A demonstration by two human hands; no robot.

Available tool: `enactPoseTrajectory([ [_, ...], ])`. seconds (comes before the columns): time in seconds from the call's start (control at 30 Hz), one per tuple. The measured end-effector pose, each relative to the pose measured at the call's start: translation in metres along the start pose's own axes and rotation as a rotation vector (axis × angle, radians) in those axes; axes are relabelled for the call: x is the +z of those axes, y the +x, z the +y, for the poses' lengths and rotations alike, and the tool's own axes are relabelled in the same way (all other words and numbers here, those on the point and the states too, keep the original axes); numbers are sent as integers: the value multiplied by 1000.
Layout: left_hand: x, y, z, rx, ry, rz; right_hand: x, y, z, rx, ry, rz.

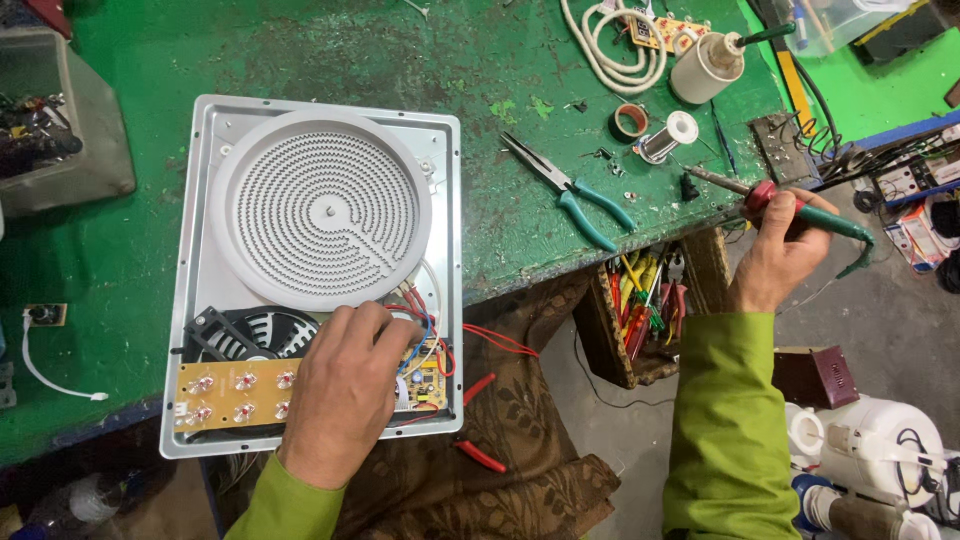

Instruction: The person solders and adjusts wires on the internal circuit board of an induction cooker using a soldering iron and pliers.

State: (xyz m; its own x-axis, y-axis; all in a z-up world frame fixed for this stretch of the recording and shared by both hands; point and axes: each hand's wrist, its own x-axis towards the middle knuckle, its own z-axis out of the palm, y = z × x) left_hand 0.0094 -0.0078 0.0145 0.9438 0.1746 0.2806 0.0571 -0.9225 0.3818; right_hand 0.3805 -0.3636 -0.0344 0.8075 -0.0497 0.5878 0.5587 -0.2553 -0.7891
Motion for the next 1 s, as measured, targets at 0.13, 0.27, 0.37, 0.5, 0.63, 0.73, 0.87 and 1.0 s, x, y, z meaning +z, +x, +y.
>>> enactPoseTrajectory([
  [0.13,-2,1,0,-6,-2,-18,-2,3,13,-44,-29,1],
  [0.27,-3,2,2,-1,16,-15,2,3,4,36,45,24],
  [0.37,-5,2,2,3,7,-10,1,4,-2,126,123,64],
  [0.5,-6,0,2,1,-18,-24,-3,7,-14,204,186,80],
  [0.63,-5,0,1,1,-15,1,-6,7,-52,146,224,-12],
  [0.73,-5,-1,1,-2,-25,7,-11,10,-70,103,235,-72],
  [0.87,-6,-2,1,-20,-44,-46,-24,9,-80,84,138,-163],
  [1.0,1,-6,-3,25,-35,80,-55,5,-50,-106,-261,-515],
])
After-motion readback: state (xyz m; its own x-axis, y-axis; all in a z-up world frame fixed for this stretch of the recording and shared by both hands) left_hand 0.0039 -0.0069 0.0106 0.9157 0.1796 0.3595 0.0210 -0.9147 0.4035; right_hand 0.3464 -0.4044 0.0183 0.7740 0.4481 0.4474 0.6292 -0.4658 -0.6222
